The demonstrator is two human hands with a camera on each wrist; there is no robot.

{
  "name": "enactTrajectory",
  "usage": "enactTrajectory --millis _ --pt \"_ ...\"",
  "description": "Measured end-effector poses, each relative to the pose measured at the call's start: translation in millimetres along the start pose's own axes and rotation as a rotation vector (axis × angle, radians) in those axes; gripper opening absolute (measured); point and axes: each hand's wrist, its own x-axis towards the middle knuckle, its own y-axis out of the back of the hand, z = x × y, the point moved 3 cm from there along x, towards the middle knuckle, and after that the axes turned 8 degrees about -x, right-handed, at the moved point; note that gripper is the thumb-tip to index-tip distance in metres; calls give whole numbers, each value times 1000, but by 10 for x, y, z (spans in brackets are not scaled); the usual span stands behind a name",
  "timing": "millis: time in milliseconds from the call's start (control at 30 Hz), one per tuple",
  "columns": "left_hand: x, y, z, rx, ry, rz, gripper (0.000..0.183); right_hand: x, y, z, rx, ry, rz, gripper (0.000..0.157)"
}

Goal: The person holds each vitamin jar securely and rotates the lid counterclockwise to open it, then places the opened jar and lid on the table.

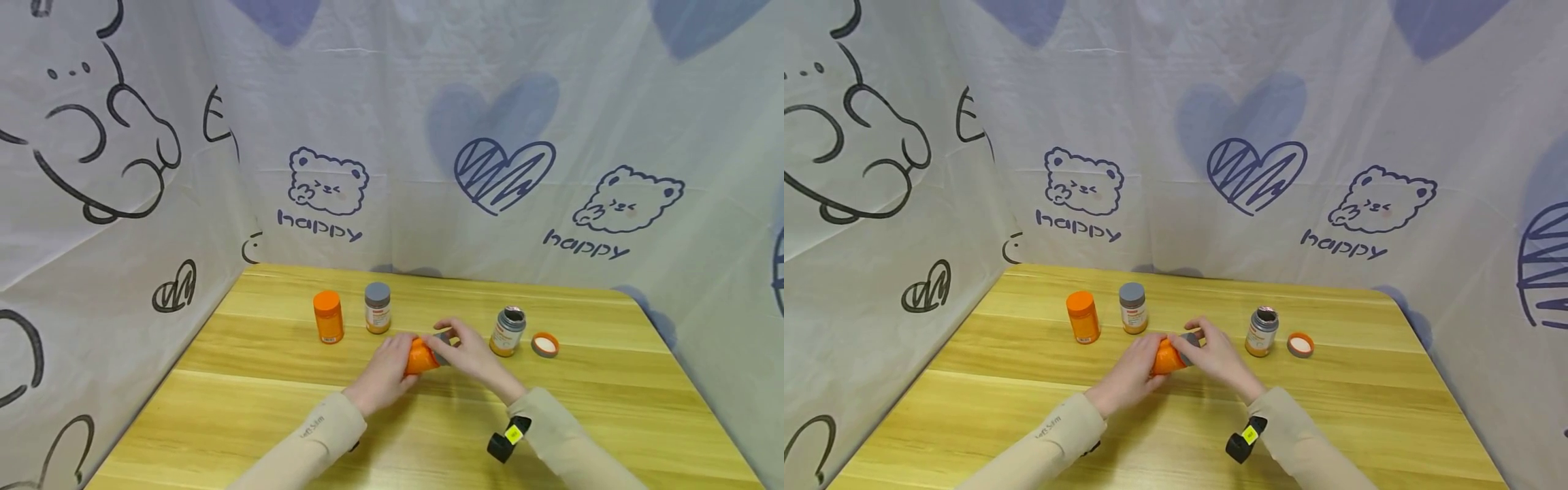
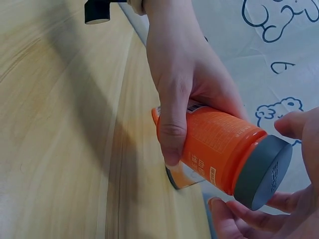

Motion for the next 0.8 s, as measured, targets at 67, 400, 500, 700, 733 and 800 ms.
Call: enactTrajectory --millis 67,400,500,700,733,800 --pt "0 -2 0 5 -4 1 57 6 -9 8 -1 -8 1 48" --pt "3 -10 -8 15 1 -12 57 30 -28 30 -6 -3 4 45" --pt "4 -10 -9 15 2 -10 57 28 -41 29 2 1 3 44" --pt "1 -13 -15 23 7 -11 57 36 -53 28 7 5 -1 43" --pt "1 -14 -18 24 9 -12 57 34 -53 30 5 10 -1 42" --pt "3 -13 -24 22 14 -15 57 33 -53 33 2 13 -7 41"
